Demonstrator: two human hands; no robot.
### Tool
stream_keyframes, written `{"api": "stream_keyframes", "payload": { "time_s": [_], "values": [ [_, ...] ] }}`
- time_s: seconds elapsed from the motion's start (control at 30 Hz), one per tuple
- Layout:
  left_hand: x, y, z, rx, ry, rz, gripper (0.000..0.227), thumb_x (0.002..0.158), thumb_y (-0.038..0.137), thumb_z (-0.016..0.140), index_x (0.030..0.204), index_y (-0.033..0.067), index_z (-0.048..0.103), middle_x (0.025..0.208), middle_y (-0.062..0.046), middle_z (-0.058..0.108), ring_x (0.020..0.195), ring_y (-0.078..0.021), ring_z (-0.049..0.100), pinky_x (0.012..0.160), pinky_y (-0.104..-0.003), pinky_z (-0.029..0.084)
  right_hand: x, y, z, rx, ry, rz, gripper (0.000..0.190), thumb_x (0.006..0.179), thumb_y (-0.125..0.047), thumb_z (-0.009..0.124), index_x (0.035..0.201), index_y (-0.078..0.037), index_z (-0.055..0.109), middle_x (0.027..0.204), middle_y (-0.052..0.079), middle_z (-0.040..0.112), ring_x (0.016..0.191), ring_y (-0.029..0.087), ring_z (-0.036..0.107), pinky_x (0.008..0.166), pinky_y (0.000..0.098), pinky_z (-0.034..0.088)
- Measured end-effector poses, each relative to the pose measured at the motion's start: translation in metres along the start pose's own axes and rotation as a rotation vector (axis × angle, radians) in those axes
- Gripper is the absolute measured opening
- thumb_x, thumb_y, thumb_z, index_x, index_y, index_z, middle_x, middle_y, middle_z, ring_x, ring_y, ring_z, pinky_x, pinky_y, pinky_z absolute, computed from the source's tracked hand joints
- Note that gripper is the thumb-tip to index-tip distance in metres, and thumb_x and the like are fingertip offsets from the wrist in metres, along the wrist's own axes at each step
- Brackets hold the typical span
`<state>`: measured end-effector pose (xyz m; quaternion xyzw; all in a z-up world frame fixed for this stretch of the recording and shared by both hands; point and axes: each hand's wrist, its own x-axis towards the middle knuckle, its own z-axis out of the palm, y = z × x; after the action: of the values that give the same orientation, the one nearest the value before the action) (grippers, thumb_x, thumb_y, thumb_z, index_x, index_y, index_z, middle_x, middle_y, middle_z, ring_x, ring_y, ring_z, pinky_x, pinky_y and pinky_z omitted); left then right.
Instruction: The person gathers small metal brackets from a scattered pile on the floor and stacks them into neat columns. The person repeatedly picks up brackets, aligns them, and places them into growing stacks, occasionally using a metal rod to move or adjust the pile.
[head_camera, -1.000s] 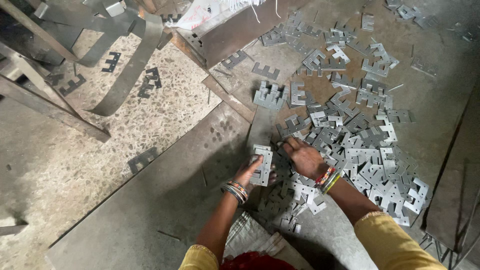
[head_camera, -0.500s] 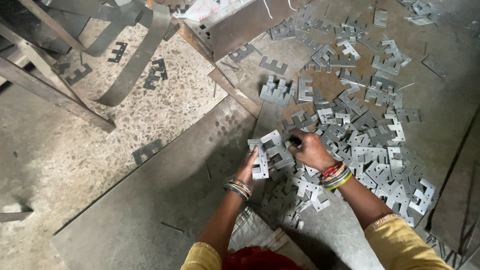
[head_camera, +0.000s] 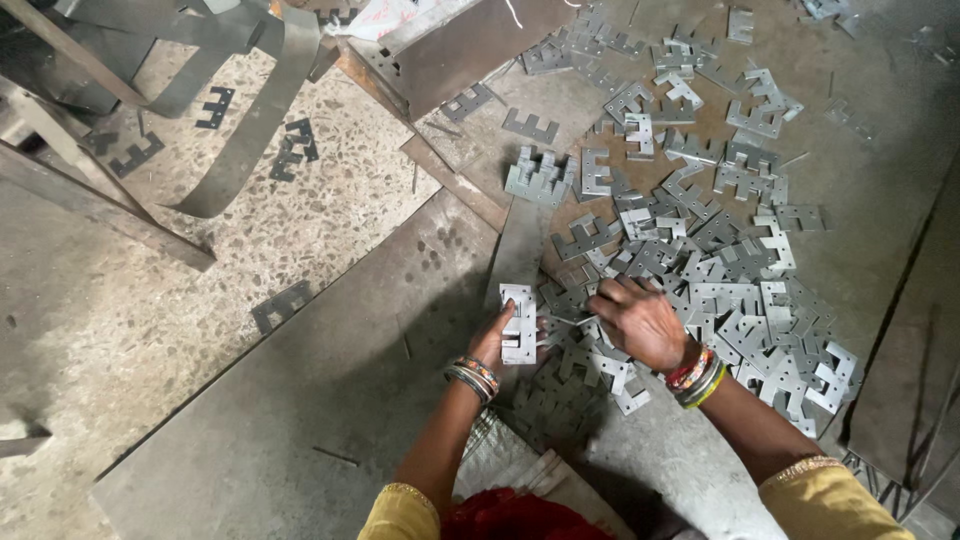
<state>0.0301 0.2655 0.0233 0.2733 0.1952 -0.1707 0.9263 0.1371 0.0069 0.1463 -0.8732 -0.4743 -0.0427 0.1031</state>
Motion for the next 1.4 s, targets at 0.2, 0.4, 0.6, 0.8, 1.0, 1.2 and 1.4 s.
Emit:
{"api": "stream_keyframes", "payload": {
  "time_s": [0.2,0.4,0.6,0.8,1.0,1.2,1.4],
  "values": [
    [-0.002,0.000,0.010,0.144,0.045,-0.065,0.083,0.089,0.079,0.049,0.134,0.0099,0.065,0.111,-0.013,0.075,0.093,-0.0261,0.074,0.082,-0.043,0.062,-0.027,-0.043,0.018,-0.100,-0.206,0.099,0.068,0.075,-0.047,0.076,0.127,-0.005,0.062,0.125,0.017,0.063,0.110,0.034,0.065,0.092,0.0487,0.056],
    [-0.004,-0.004,0.006,-0.016,-0.186,-0.046,0.079,0.096,0.073,0.054,0.135,0.0044,0.061,0.119,-0.014,0.074,0.101,-0.0268,0.074,0.093,-0.046,0.060,-0.047,-0.052,0.030,0.125,-0.450,0.417,0.065,0.076,-0.024,0.076,0.137,-0.011,0.058,0.131,0.017,0.063,0.113,0.036,0.064,0.090,0.0456,0.058],
    [-0.007,0.007,0.006,0.185,0.311,-0.105,0.079,0.083,0.075,0.057,0.137,0.0178,0.063,0.121,-0.004,0.075,0.102,-0.0198,0.074,0.091,-0.045,0.058,-0.031,-0.062,-0.012,-0.011,-0.207,0.216,0.027,0.093,-0.021,0.064,0.121,-0.021,0.066,0.116,0.006,0.065,0.106,0.026,0.066,0.085,0.0429,0.059],
    [-0.018,0.014,0.028,0.163,0.018,-0.111,0.090,0.084,0.085,0.047,0.135,0.0129,0.063,0.109,-0.013,0.076,0.092,-0.0246,0.075,0.084,-0.047,0.062,0.002,-0.042,0.007,-0.108,-0.208,0.468,0.055,0.084,-0.037,0.071,0.126,-0.004,0.056,0.120,0.019,0.062,0.112,0.035,0.063,0.091,0.0473,0.056],
    [-0.042,0.010,0.030,0.119,0.163,-0.061,0.086,0.081,0.082,0.049,0.126,0.0112,0.069,0.102,-0.015,0.079,0.083,-0.0258,0.077,0.079,-0.042,0.063,0.009,-0.029,0.052,0.015,-0.437,0.729,0.047,0.094,-0.040,0.063,0.127,-0.006,0.056,0.112,0.022,0.071,0.103,0.038,0.071,0.087,0.0480,0.059],
    [-0.037,0.021,0.015,0.029,0.251,0.081,0.077,0.087,0.073,0.064,0.128,0.0080,0.066,0.105,-0.012,0.075,0.088,-0.0248,0.074,0.084,-0.045,0.063,0.024,-0.019,0.029,0.162,-0.299,0.780,0.024,0.088,-0.024,0.067,0.098,-0.003,0.074,0.091,0.020,0.077,0.082,0.032,0.077,0.078,0.0432,0.063],
    [-0.034,0.024,0.013,0.024,0.402,-0.043,0.081,0.072,0.080,0.055,0.125,0.0201,0.064,0.101,-0.003,0.077,0.086,-0.0201,0.075,0.076,-0.048,0.061,0.038,-0.041,0.029,0.614,-0.097,0.601,0.034,0.074,-0.019,0.074,0.105,-0.004,0.074,0.086,0.019,0.077,0.073,0.030,0.076,0.072,0.0404,0.061]
  ]
}}
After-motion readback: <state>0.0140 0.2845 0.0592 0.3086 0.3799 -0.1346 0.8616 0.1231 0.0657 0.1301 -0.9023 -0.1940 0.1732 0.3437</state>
